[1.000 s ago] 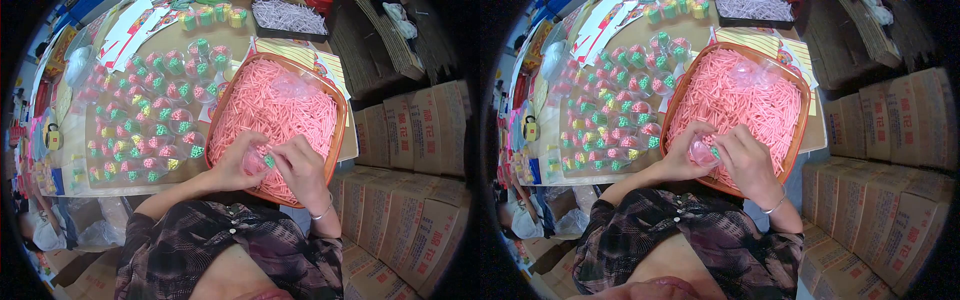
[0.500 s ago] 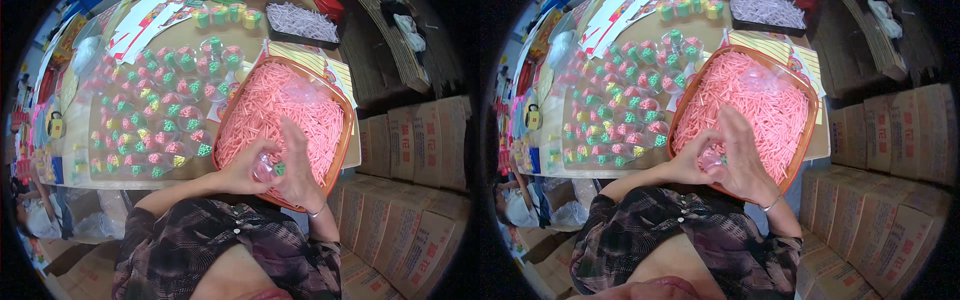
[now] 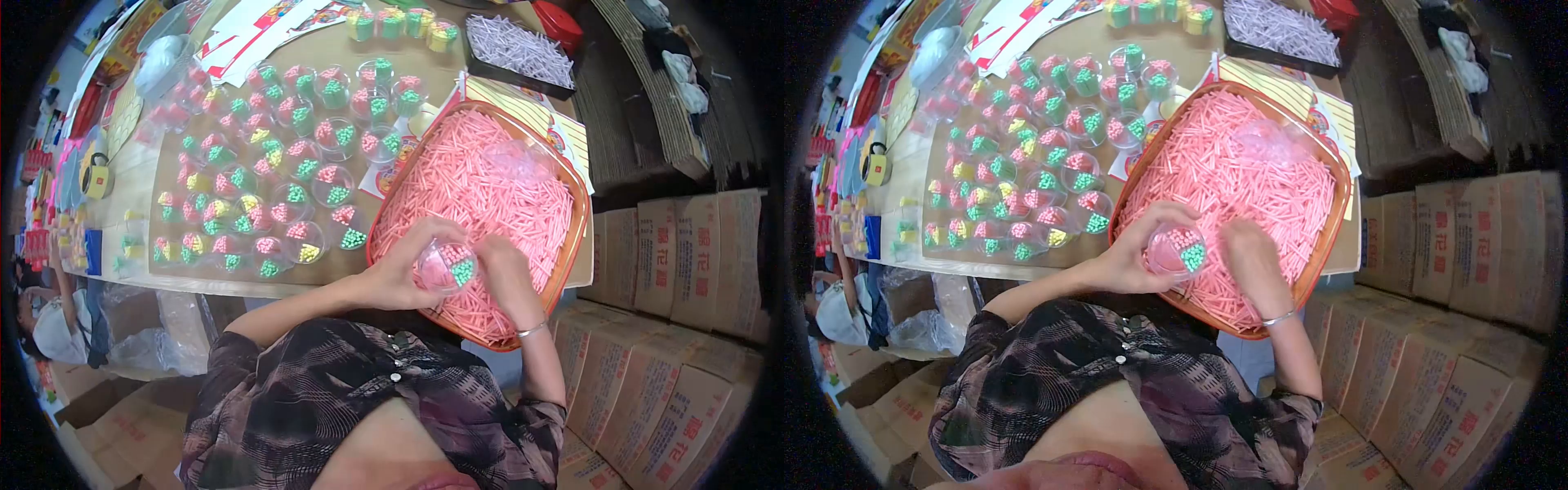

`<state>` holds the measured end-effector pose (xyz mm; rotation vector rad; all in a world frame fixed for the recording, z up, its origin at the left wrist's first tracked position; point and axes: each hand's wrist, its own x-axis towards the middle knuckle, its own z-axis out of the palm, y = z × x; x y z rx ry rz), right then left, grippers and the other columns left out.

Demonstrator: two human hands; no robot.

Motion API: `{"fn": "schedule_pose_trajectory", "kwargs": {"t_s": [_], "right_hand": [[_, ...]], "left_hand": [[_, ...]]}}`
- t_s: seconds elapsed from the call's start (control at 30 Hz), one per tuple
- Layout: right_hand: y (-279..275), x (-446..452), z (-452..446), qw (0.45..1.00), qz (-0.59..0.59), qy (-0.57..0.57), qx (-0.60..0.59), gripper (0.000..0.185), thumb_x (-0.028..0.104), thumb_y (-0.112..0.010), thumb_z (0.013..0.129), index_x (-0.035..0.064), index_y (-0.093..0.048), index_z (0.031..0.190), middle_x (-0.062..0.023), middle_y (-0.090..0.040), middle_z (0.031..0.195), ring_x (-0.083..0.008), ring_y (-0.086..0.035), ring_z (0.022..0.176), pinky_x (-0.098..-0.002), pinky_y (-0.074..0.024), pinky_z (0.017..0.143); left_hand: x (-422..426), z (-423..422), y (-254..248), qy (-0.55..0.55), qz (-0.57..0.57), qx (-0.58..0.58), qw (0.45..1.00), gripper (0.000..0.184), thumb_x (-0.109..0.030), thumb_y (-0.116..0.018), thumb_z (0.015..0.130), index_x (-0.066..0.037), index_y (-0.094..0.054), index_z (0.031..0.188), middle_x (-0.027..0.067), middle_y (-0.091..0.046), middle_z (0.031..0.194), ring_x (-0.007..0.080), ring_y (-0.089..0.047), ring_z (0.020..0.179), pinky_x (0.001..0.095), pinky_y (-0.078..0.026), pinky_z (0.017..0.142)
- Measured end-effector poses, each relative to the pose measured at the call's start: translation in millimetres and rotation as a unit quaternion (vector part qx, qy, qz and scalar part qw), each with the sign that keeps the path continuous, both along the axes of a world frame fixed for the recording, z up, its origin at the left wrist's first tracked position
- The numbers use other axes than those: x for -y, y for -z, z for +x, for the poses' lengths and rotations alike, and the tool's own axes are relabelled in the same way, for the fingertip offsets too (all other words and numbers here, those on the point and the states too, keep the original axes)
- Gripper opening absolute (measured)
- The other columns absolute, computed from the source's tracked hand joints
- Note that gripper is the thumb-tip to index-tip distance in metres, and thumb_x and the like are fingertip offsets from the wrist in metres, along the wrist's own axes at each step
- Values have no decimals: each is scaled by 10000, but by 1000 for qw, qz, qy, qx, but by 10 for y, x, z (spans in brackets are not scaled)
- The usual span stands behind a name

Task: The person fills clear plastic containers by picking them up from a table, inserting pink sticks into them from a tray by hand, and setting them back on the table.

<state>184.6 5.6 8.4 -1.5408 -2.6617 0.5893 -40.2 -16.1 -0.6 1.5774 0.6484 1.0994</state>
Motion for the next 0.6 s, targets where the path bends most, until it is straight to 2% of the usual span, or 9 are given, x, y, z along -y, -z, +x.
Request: {"fn": "schedule_pose_trajectory", "kwargs": {"t_s": [0.03,0.17,0.2,0.33,0.37,0.5,0.53,0.6], "right_hand": [[-24,30,2,1000,0,5,2,291,46,-620,815,-18,-633,1099,-115,-643,945,-315,-609,834,-367,-492,755],[-254,80,-1,984,7,59,-166,132,18,-638,797,-3,-656,926,-92,-604,804,-242,-570,686,-334,-487,675],[-315,90,-16,984,6,60,-167,132,18,-638,797,-3,-656,926,-92,-604,804,-242,-570,686,-334,-487,675],[-614,140,-17,920,-4,155,-360,126,-20,-629,783,8,-647,905,-83,-596,807,-223,-551,671,-327,-464,648],[-656,152,-17,919,-1,160,-359,126,-20,-629,783,8,-647,905,-83,-596,807,-223,-551,671,-327,-464,648],[-763,128,-68,931,-23,32,-364,155,-28,-640,779,20,-633,926,-74,-594,830,-214,-545,689,-310,-458,640],[-767,116,-76,930,-20,35,-364,155,-28,-640,779,20,-633,926,-74,-594,830,-214,-545,689,-310,-458,640],[-766,80,-99,948,31,-8,-316,182,-19,-643,786,26,-623,961,-68,-589,845,-208,-552,706,-309,-458,641]], "left_hand": [[0,3,3,5,0,2,1000,613,11,-721,688,-41,-466,1243,125,-483,1269,249,-482,1183,362,-390,1048],[-19,-6,4,-14,-4,-9,1000,609,18,-715,691,-44,-465,1243,130,-469,1281,247,-483,1184,355,-387,1044],[-12,-17,5,-13,-5,-11,1000,609,18,-715,691,-44,-465,1243,130,-469,1281,247,-483,1184,355,-387,1044],[-35,7,-4,-25,-14,-61,998,604,16,-711,697,-41,-461,1244,128,-468,1284,243,-481,1184,351,-393,1029],[-37,29,1,-19,-13,-60,998,604,16,-711,697,-41,-461,1244,128,-468,1284,243,-481,1184,351,-393,1029],[-24,115,44,-15,-4,-62,998,603,8,-712,702,-35,-458,1248,125,-488,1249,239,-496,1158,345,-403,1009],[-19,131,45,-12,-3,-63,998,603,8,-712,702,-35,-458,1248,125,-488,1249,239,-496,1158,345,-403,1009],[0,148,46,-22,-10,-59,998,599,-13,-718,692,-31,-476,1239,117,-507,1214,241,-510,1110,339,-414,972]]}}
